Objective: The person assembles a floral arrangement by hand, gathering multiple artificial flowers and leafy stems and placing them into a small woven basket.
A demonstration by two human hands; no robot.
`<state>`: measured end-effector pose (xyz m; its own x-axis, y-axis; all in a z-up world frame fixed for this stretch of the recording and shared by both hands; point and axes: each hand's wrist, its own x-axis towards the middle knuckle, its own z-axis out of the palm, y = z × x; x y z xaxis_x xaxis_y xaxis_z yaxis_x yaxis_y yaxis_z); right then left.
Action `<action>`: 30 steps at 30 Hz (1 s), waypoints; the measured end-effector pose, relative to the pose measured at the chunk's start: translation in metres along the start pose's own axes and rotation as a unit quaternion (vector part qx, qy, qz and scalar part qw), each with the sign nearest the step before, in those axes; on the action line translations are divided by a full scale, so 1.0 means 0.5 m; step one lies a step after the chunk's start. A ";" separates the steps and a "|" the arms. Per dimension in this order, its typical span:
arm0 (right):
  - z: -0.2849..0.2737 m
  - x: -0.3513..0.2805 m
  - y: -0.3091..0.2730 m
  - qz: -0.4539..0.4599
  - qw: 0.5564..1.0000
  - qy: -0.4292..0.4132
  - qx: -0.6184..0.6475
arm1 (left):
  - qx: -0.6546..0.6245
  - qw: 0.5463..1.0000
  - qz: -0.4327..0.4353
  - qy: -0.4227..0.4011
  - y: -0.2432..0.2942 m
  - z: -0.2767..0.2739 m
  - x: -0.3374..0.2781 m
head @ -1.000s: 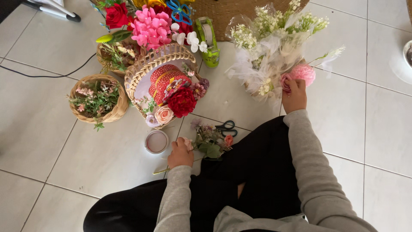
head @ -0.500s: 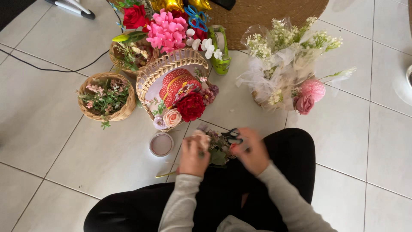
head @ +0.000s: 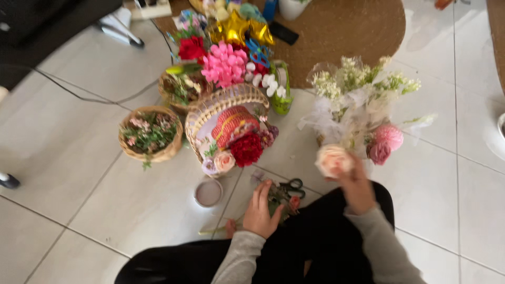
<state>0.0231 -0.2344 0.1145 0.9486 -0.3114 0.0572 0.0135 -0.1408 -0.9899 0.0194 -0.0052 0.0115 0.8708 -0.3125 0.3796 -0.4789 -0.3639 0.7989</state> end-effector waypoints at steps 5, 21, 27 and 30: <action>-0.118 0.018 -0.108 -0.061 0.975 0.212 0.030 | 0.012 0.998 -0.044 -0.042 -0.014 0.012 0.001; -0.366 -0.040 -0.145 -0.076 0.935 0.323 0.124 | 0.030 0.995 -0.073 -0.057 -0.044 0.021 -0.007; -0.319 0.019 -0.212 -0.179 0.959 0.177 0.129 | 0.055 0.994 -0.080 -0.056 -0.060 0.019 -0.010; -0.336 0.074 -0.183 -0.115 0.968 0.124 0.183 | 0.062 0.990 -0.102 -0.071 -0.072 0.024 -0.009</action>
<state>0.0039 -0.3909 0.2289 0.8022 -0.5341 0.2670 0.3704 0.0944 -0.9241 0.0314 -0.0014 -0.0245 0.9305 -0.3382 0.1405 -0.3128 -0.5343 0.7853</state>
